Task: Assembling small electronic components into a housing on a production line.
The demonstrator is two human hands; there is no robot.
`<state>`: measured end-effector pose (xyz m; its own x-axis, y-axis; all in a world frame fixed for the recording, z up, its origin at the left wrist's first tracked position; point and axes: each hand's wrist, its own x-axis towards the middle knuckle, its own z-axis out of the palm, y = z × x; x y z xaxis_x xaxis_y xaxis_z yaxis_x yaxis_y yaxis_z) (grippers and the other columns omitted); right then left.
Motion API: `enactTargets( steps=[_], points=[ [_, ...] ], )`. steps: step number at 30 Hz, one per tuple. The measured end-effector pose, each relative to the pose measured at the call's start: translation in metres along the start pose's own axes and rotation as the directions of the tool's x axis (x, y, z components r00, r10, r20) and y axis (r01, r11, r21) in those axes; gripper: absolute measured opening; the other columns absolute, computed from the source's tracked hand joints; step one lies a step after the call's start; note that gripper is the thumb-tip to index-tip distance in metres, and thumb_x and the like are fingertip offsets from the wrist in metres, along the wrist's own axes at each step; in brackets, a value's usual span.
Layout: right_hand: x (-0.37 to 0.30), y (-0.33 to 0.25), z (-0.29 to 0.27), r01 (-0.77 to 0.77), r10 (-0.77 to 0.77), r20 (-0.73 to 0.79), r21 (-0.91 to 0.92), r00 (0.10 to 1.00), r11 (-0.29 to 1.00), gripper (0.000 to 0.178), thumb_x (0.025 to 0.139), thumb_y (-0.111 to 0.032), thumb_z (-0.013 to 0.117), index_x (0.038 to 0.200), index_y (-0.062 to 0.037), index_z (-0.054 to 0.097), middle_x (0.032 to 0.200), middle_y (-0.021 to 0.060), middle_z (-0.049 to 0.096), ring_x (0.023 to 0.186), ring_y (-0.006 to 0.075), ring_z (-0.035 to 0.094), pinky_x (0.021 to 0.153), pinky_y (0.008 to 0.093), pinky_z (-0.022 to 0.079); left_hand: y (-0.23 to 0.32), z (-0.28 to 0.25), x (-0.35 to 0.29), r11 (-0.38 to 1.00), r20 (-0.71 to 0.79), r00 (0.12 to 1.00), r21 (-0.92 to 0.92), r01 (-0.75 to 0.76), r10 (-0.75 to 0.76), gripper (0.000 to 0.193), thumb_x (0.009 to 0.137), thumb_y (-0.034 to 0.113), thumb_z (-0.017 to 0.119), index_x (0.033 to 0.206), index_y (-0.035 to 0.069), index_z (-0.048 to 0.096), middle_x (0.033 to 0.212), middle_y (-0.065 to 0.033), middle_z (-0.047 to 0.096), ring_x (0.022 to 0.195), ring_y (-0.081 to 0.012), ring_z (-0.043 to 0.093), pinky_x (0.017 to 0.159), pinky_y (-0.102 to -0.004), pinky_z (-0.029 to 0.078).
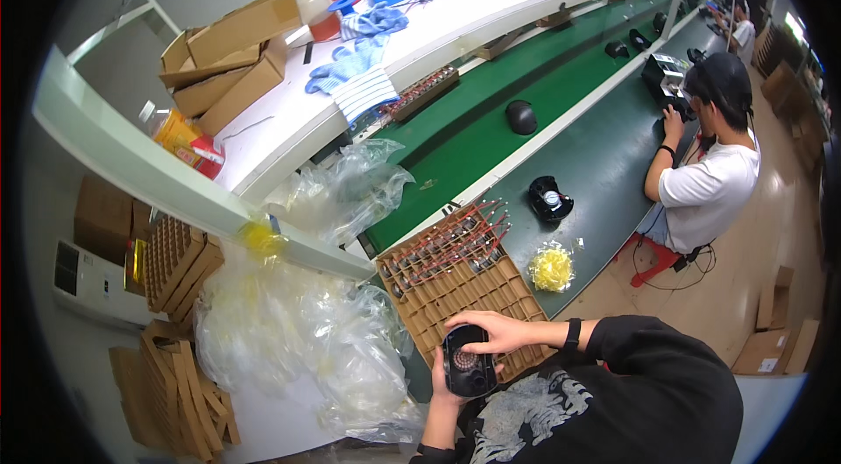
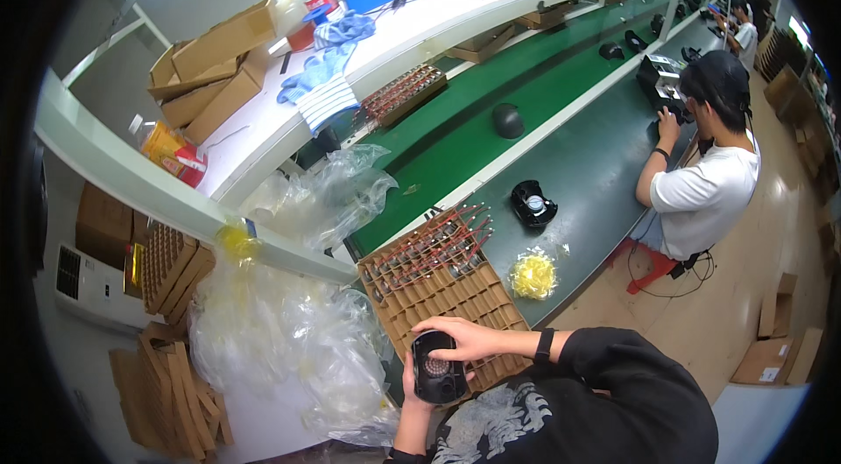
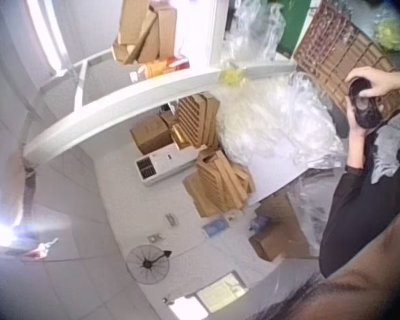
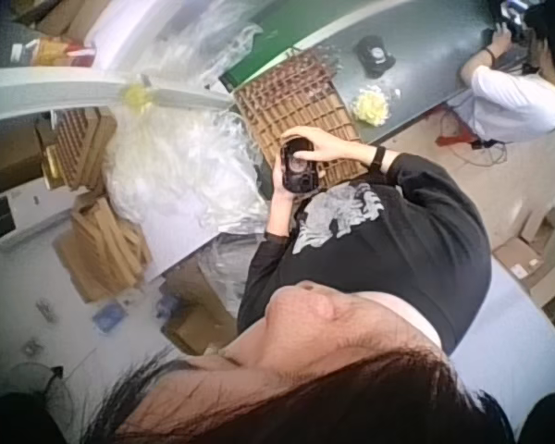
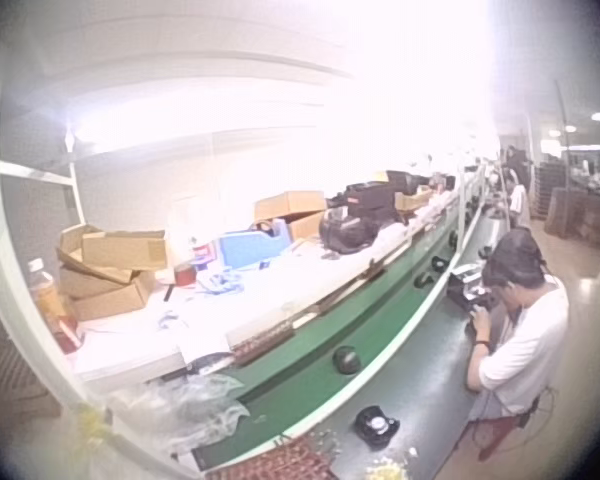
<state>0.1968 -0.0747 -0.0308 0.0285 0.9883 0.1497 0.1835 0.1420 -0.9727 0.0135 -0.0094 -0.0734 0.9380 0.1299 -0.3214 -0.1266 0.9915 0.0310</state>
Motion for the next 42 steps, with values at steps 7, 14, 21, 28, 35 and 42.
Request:
enactTargets(
  steps=[7, 14, 21, 28, 35, 42],
  points=[
    [0.039, 0.108, -0.064, -0.19, -0.009, -0.241, -0.785, 0.97, 0.589, 0.019, 0.08, -0.024, 0.064, 0.086, -0.0066, 0.065, 0.085, 0.0115, 0.061, 0.086, 0.0318, 0.058, 0.077, 0.0409, 0.048, 0.007, -0.037, -0.035, 0.995, 0.064, 0.997, 0.094, -0.039, 0.033, 0.081, 0.087, 0.06, 0.044, 0.139, 0.0, 0.028, 0.132, -0.025, 0.044, 0.117, -0.0421, 0.048, 0.095, -0.0596, 0.041],
    [0.051, 0.157, -0.09, -0.133, 0.135, -0.087, -0.914, 0.987, 0.384, 0.024, 0.074, -0.03, 0.067, 0.093, -0.0154, 0.069, 0.091, 0.0065, 0.059, 0.094, 0.0256, 0.058, 0.078, 0.0379, 0.05, 0.007, -0.062, -0.065, 0.965, -0.111, 0.974, 0.197, -0.173, 0.197, 0.077, 0.088, 0.055, 0.046, 0.138, 0.0, 0.03, 0.131, -0.0252, 0.045, 0.119, -0.039, 0.048, 0.097, -0.058, 0.04],
    [0.07, 0.151, -0.078, 0.102, 0.265, 0.122, -0.991, 0.957, 0.086, 0.017, 0.077, -0.021, 0.059, 0.084, -0.0114, 0.071, 0.1, 0.0074, 0.058, 0.098, 0.0252, 0.056, 0.077, 0.0372, 0.049, 0.003, -0.07, -0.078, 0.965, -0.177, 0.961, 0.197, -0.176, 0.211, 0.072, 0.091, 0.052, 0.044, 0.137, -0.001, 0.031, 0.129, -0.0251, 0.047, 0.115, -0.0382, 0.051, 0.098, -0.0554, 0.041],
    [0.087, 0.157, -0.061, 0.159, 0.343, 0.098, -0.975, 0.934, -0.155, 0.016, 0.077, -0.017, 0.056, 0.077, -0.0086, 0.07, 0.093, 0.0081, 0.062, 0.091, 0.0254, 0.059, 0.073, 0.0373, 0.048, 0.004, -0.067, -0.078, 0.956, -0.142, 0.967, 0.237, -0.173, 0.21, 0.071, 0.091, 0.052, 0.044, 0.137, -0.001, 0.032, 0.127, -0.0241, 0.049, 0.115, -0.0356, 0.052, 0.098, -0.0555, 0.041],
    [0.087, 0.105, -0.076, 0.228, 0.246, 0.22, -0.974, 0.944, -0.003, 0.015, 0.073, -0.022, 0.063, 0.075, -0.0082, 0.069, 0.095, 0.0081, 0.061, 0.093, 0.0227, 0.059, 0.073, 0.0348, 0.047, 0.009, -0.07, -0.082, 0.967, -0.123, 0.974, 0.198, -0.163, 0.19, 0.072, 0.09, 0.052, 0.046, 0.138, 0.0, 0.031, 0.13, -0.0229, 0.047, 0.118, -0.0349, 0.05, 0.099, -0.0559, 0.04],
    [0.037, 0.069, -0.037, 0.133, -0.153, 0.025, -0.643, 0.988, 0.754, 0.025, 0.069, -0.026, 0.076, 0.085, -0.0082, 0.069, 0.116, 0.0098, 0.055, 0.107, 0.0297, 0.052, 0.093, 0.0419, 0.041, 0.016, -0.05, -0.076, 0.968, -0.087, 0.977, 0.176, -0.18, 0.197, 0.073, 0.089, 0.053, 0.046, 0.138, 0.0, 0.031, 0.13, -0.0243, 0.046, 0.119, -0.0373, 0.048, 0.099, -0.0594, 0.038]
  ],
)
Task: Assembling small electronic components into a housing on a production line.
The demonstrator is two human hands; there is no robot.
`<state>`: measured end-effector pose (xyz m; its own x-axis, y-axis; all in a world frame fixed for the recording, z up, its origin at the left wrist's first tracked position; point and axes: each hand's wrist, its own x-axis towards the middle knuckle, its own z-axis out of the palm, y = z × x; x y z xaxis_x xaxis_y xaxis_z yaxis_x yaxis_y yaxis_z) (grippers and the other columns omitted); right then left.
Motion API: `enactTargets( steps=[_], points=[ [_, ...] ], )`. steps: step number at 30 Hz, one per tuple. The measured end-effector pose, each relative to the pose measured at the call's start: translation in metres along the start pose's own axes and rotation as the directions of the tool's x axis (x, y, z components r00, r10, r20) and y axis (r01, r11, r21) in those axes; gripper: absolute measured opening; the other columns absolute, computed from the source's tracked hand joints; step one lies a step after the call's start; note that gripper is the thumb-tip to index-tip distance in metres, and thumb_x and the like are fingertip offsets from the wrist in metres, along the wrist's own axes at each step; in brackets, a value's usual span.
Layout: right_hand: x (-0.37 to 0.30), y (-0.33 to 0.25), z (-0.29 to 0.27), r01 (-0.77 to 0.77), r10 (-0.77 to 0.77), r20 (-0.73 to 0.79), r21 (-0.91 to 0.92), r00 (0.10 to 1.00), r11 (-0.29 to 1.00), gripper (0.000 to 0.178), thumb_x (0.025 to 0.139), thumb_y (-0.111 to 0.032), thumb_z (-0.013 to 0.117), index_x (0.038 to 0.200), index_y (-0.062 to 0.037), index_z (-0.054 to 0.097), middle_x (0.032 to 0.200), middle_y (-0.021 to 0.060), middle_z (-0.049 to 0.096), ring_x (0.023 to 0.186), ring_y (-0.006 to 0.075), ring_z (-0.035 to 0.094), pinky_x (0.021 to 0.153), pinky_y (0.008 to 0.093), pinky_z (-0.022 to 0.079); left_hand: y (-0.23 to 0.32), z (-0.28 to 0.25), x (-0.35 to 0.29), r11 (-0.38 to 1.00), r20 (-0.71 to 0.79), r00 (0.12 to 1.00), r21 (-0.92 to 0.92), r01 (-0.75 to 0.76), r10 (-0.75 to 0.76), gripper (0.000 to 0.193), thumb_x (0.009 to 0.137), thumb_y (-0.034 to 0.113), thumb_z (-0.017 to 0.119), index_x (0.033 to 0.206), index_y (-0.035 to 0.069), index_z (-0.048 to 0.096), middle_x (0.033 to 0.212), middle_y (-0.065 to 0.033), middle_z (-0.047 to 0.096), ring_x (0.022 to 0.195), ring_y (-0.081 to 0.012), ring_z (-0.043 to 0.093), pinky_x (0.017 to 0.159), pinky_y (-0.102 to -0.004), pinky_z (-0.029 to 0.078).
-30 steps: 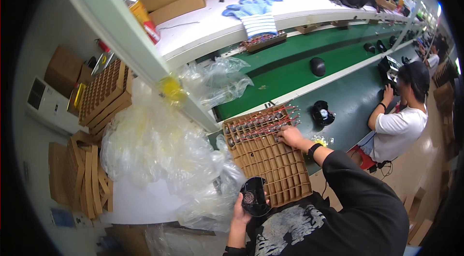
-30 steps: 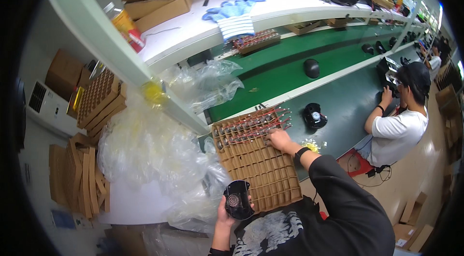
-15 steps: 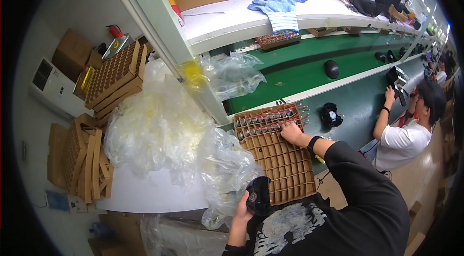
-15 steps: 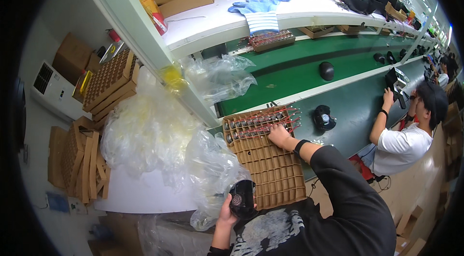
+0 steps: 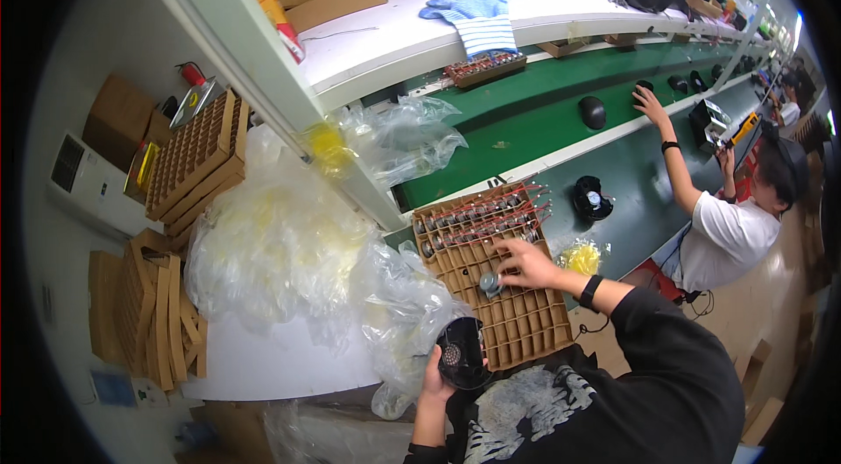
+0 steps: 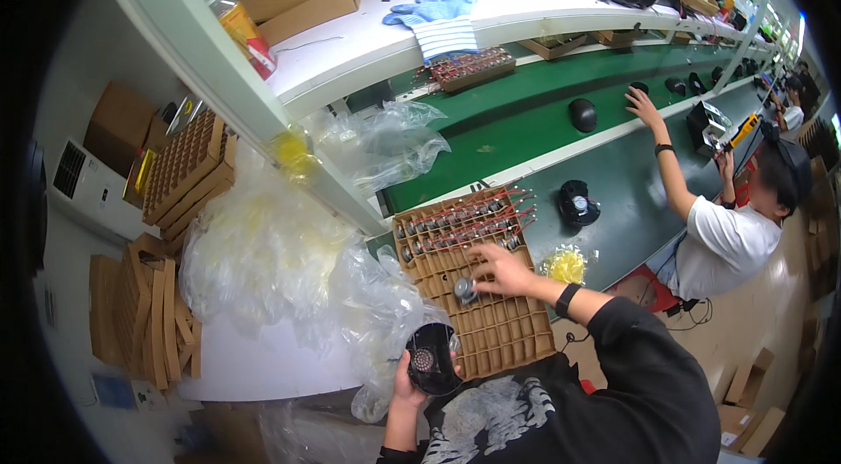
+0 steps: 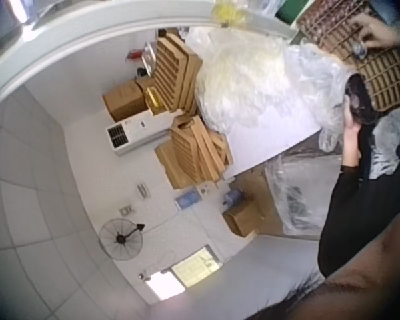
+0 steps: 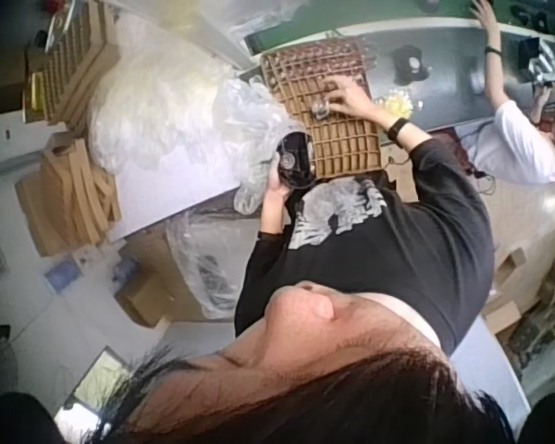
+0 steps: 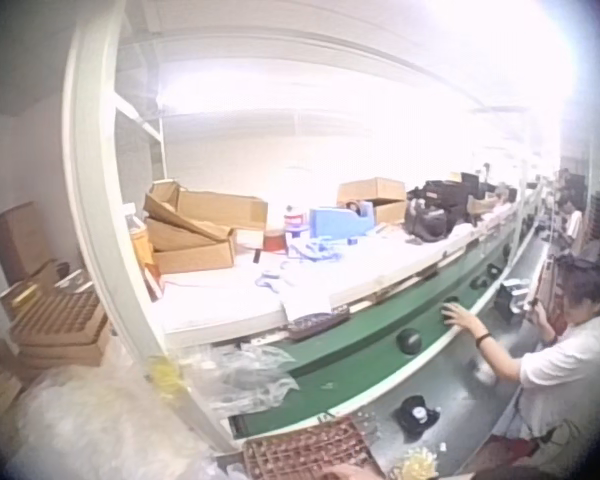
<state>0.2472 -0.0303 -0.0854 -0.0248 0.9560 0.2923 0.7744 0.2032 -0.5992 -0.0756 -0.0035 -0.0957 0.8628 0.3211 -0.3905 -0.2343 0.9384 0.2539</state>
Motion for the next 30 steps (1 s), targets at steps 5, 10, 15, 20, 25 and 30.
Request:
enactTargets(
  steps=[5, 10, 15, 20, 25, 30],
  points=[
    [-0.06, 0.013, 0.043, -0.237, 0.236, 0.026, 0.104, 0.971, 0.966, 0.028, 0.074, -0.024, 0.071, 0.097, -0.0082, 0.068, 0.12, 0.0112, 0.053, 0.114, 0.0302, 0.048, 0.096, 0.0406, 0.039, 0.002, 0.002, 0.01, 0.998, 0.024, 0.997, -0.001, 0.07, -0.07, 0.075, 0.088, 0.054, 0.046, 0.138, 0.0, 0.031, 0.129, -0.0248, 0.047, 0.119, -0.0381, 0.048, 0.099, -0.0597, 0.037],
    [-0.09, 0.017, 0.039, -0.272, 0.276, 0.023, -0.108, 0.961, 0.956, 0.039, 0.073, -0.026, 0.072, 0.106, -0.0071, 0.064, 0.118, 0.0123, 0.054, 0.112, 0.0312, 0.049, 0.095, 0.0411, 0.039, -0.001, -0.001, 0.017, 0.996, 0.054, 0.994, -0.006, 0.09, -0.09, 0.076, 0.088, 0.056, 0.046, 0.138, 0.001, 0.031, 0.13, -0.0237, 0.047, 0.12, -0.0379, 0.047, 0.099, -0.0601, 0.036],
    [-0.068, -0.009, 0.035, -0.154, 0.155, 0.004, -0.118, 0.988, 0.981, 0.055, 0.073, -0.027, 0.072, 0.12, -0.0061, 0.053, 0.114, 0.0133, 0.055, 0.106, 0.0314, 0.051, 0.092, 0.0408, 0.041, -0.002, 0.021, 0.025, 0.995, 0.027, 0.994, -0.008, 0.102, -0.102, 0.077, 0.087, 0.059, 0.044, 0.139, 0.003, 0.031, 0.133, -0.0204, 0.044, 0.122, -0.0377, 0.045, 0.097, -0.0611, 0.038],
    [-0.065, 0.0, 0.044, -0.14, 0.141, 0.038, -0.013, 0.989, 0.99, 0.043, 0.075, -0.021, 0.07, 0.113, -0.0036, 0.057, 0.108, 0.0137, 0.058, 0.098, 0.0296, 0.056, 0.086, 0.038, 0.044, 0.005, 0.049, 0.034, 0.999, 0.049, 0.998, 0.011, 0.042, -0.042, 0.079, 0.088, 0.063, 0.04, 0.139, 0.003, 0.03, 0.132, -0.0205, 0.045, 0.12, -0.0374, 0.047, 0.096, -0.06, 0.04],
    [-0.056, -0.072, -0.029, -0.316, 0.554, -0.191, 0.653, 0.81, 0.688, 0.038, 0.076, -0.012, 0.072, 0.109, -0.0011, 0.058, 0.111, 0.0142, 0.061, 0.095, 0.0213, 0.061, 0.083, 0.0322, 0.048, 0.007, 0.047, 0.041, 0.998, -0.022, 0.998, 0.032, -0.056, 0.056, 0.082, 0.088, 0.066, 0.034, 0.139, 0.002, 0.031, 0.131, -0.0212, 0.046, 0.118, -0.0349, 0.049, 0.095, -0.0502, 0.045],
    [-0.033, -0.142, -0.095, 0.013, 0.115, -0.311, 0.38, 0.944, 0.925, 0.03, 0.074, -0.009, 0.073, 0.099, -0.0031, 0.057, 0.111, 0.0125, 0.06, 0.096, 0.0258, 0.061, 0.083, 0.0336, 0.049, 0.007, 0.078, 0.044, 0.989, 0.005, 0.997, 0.125, -0.082, 0.082, 0.078, 0.089, 0.065, 0.031, 0.137, 0.004, 0.035, 0.131, -0.0176, 0.047, 0.117, -0.0338, 0.05, 0.098, -0.0473, 0.043]
  ],
)
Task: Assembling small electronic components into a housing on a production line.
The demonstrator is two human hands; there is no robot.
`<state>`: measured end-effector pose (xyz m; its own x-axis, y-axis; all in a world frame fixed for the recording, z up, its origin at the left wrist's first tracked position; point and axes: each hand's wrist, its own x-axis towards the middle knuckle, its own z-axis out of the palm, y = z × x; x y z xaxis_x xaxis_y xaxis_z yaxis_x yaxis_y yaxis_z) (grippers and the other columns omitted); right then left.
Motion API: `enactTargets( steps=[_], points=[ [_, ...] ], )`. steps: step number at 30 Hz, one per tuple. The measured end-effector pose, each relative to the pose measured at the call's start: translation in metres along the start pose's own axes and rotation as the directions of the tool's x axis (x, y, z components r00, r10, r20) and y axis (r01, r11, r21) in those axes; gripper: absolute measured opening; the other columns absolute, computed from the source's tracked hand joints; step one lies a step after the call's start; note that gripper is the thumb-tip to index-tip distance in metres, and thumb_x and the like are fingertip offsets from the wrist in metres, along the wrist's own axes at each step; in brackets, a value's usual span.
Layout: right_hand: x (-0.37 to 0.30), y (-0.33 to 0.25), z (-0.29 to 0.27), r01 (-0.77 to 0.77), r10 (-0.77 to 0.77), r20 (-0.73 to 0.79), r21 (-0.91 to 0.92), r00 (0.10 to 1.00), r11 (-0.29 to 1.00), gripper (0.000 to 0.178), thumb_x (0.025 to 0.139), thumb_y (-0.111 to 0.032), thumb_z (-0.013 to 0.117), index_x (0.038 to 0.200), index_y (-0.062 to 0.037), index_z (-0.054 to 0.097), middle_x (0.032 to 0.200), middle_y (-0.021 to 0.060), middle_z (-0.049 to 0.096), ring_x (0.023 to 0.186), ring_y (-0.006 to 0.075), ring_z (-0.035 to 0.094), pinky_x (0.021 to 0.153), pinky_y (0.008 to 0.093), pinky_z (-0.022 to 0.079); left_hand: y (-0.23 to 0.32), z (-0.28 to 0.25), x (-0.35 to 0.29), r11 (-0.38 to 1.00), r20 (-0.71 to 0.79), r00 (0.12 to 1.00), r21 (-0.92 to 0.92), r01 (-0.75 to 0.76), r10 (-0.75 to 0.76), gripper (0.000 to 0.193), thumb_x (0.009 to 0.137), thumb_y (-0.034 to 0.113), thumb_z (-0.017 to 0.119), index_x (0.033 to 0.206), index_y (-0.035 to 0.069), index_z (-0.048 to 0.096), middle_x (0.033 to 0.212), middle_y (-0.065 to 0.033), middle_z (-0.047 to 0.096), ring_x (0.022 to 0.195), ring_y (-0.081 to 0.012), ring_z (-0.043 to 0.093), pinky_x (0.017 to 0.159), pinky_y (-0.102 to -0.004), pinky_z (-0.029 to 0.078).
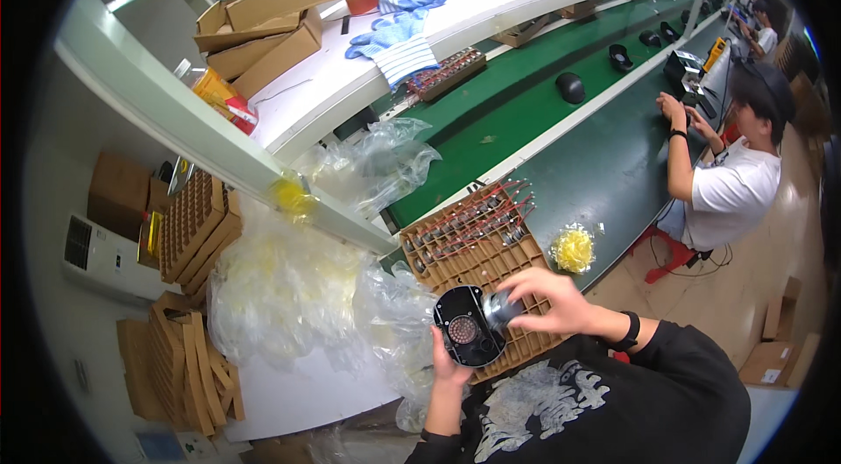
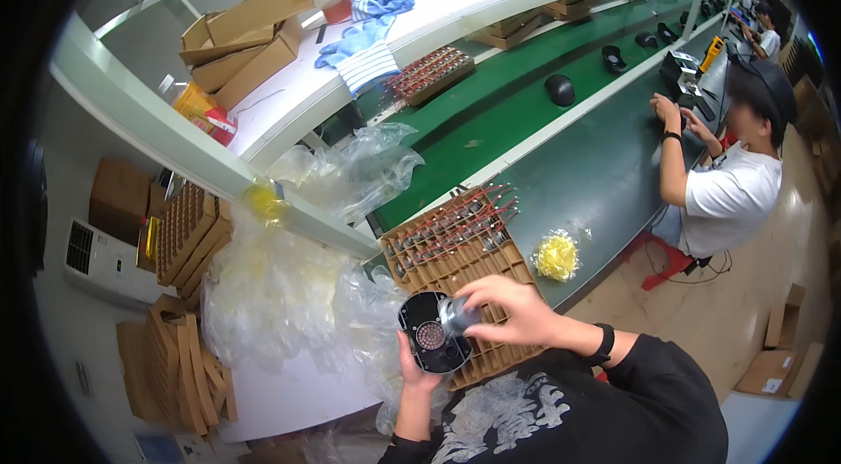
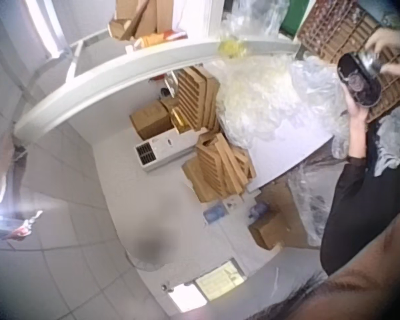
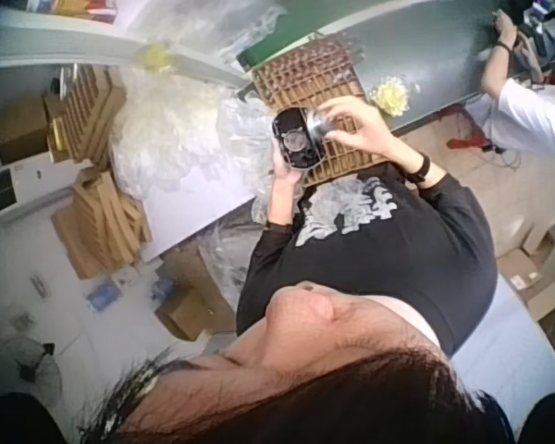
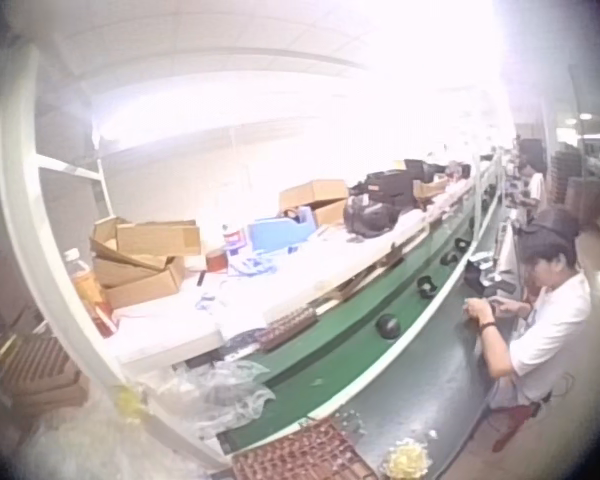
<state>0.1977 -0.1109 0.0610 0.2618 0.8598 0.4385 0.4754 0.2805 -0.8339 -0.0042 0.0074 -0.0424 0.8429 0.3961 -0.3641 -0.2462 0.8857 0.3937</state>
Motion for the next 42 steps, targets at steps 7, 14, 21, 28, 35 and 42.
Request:
enactTargets(
  steps=[7, 14, 21, 28, 35, 42],
  points=[
    [0.009, -0.002, 0.032, 0.221, -0.124, 0.336, -0.269, 0.934, 0.937, 0.031, 0.071, -0.018, 0.071, 0.091, -0.0019, 0.055, 0.11, 0.0135, 0.057, 0.098, 0.0301, 0.055, 0.086, 0.0395, 0.043, -0.007, 0.011, 0.002, 0.985, -0.024, 0.999, 0.168, -0.026, 0.031, 0.07, 0.092, 0.06, 0.03, 0.131, 0.003, 0.041, 0.128, -0.0104, 0.052, 0.116, -0.0224, 0.051, 0.098, -0.0385, 0.042],
    [0.003, 0.008, 0.041, 0.185, -0.085, 0.338, -0.278, 0.937, 0.943, 0.028, 0.07, -0.02, 0.071, 0.087, -0.0015, 0.058, 0.108, 0.0125, 0.059, 0.1, 0.03, 0.054, 0.091, 0.0403, 0.04, -0.011, 0.009, 0.001, 0.986, 0.021, 1.0, 0.168, 0.005, -0.008, 0.068, 0.093, 0.059, 0.031, 0.133, 0.005, 0.039, 0.129, -0.0118, 0.05, 0.117, -0.0248, 0.051, 0.099, -0.0394, 0.042],
    [-0.002, 0.009, 0.045, 0.168, -0.045, 0.364, -0.314, 0.93, 0.935, 0.031, 0.07, -0.024, 0.071, 0.087, -0.0017, 0.058, 0.107, 0.0112, 0.059, 0.101, 0.0303, 0.053, 0.092, 0.0396, 0.039, -0.015, 0.004, -0.002, 0.996, 0.02, 0.999, 0.085, 0.039, -0.041, 0.069, 0.092, 0.06, 0.03, 0.131, 0.004, 0.041, 0.125, -0.0124, 0.053, 0.113, -0.0248, 0.054, 0.095, -0.0388, 0.045],
    [-0.001, 0.001, 0.042, 0.093, 0.076, 0.409, -0.379, 0.91, 0.921, 0.033, 0.064, -0.02, 0.074, 0.086, -0.0015, 0.059, 0.101, 0.0111, 0.058, 0.099, 0.0308, 0.052, 0.091, 0.0392, 0.039, -0.022, -0.002, 0.002, 0.998, 0.07, 0.996, -0.012, 0.061, -0.06, 0.064, 0.094, 0.057, 0.029, 0.129, 0.004, 0.043, 0.123, -0.0126, 0.055, 0.112, -0.0256, 0.055, 0.095, -0.0396, 0.045],
    [-0.002, 0.002, 0.037, 0.083, 0.092, 0.4, -0.399, 0.912, 0.913, 0.033, 0.062, -0.02, 0.075, 0.084, -0.0019, 0.058, 0.096, 0.0105, 0.058, 0.096, 0.0299, 0.053, 0.089, 0.0391, 0.04, -0.025, 0.008, 0.005, 0.996, 0.012, 0.996, 0.01, 0.083, -0.083, 0.063, 0.094, 0.057, 0.029, 0.13, 0.007, 0.043, 0.124, -0.0118, 0.055, 0.111, -0.0255, 0.056, 0.095, -0.0404, 0.046],
    [0.002, 0.0, 0.036, 0.096, 0.09, 0.406, -0.416, 0.909, 0.904, 0.034, 0.06, -0.021, 0.075, 0.083, -0.0015, 0.058, 0.093, 0.0101, 0.058, 0.094, 0.0291, 0.053, 0.087, 0.0374, 0.041, -0.025, 0.0, 0.008, 0.995, 0.059, 0.994, -0.027, 0.097, -0.095, 0.064, 0.094, 0.058, 0.029, 0.131, 0.008, 0.043, 0.124, -0.0111, 0.055, 0.11, -0.0248, 0.057, 0.093, -0.0406, 0.047]
  ],
)
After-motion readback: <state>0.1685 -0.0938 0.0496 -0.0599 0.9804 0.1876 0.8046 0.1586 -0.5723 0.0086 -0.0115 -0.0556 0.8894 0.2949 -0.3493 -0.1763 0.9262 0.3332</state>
